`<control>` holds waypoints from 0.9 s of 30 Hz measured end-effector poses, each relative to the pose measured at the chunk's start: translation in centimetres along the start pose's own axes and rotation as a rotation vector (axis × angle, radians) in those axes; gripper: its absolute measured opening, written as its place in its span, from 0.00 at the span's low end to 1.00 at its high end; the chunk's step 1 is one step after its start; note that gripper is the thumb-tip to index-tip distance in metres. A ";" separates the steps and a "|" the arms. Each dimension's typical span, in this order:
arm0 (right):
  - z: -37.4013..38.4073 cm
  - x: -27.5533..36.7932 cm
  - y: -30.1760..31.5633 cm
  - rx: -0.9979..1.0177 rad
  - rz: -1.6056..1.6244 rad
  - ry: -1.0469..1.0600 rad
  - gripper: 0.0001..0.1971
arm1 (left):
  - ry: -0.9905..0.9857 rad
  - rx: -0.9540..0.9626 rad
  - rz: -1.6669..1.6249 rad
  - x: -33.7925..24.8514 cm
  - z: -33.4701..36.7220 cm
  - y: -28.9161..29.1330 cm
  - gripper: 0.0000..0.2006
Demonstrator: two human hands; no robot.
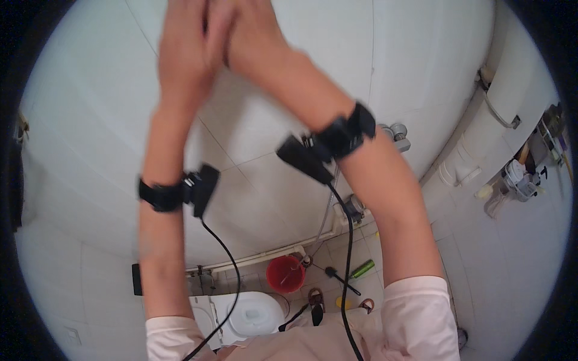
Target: The person wipes the tiled walls and a large pipe in a bathroom using a cloth, then uses a long-handled squeegee to clear water from the floor.
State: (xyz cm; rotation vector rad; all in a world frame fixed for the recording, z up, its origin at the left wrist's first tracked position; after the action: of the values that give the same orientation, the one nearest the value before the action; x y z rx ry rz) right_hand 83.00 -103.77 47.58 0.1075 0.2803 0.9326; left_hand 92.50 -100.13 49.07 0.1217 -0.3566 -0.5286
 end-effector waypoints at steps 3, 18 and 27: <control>2.4 -0.4 0.4 -0.186 -0.110 0.115 0.26 | -0.060 -0.065 0.050 0.3 1.6 -0.1 0.26; -39.6 14.3 -7.4 0.361 0.074 -0.629 0.25 | 0.364 0.754 -0.369 -13.1 -36.7 -1.9 0.29; -24.5 7.4 -5.0 -0.048 -0.033 -0.649 0.31 | 0.319 0.383 -0.312 -7.3 -26.5 1.9 0.21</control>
State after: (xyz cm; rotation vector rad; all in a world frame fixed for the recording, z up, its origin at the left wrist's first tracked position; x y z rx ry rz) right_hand 84.14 -101.49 21.65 0.3507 -0.3393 0.8243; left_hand 97.12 -94.16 22.54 0.6325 -0.1212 -0.7324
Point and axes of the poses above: each hand's wrist, its own z-axis towards the middle knuckle, its own y-axis out of the back of the hand, x = y × z, the point moved 2 cm from there along z, towards the middle knuckle, and after that the axes turned 9 degrees about z, right-handed, at the moved point
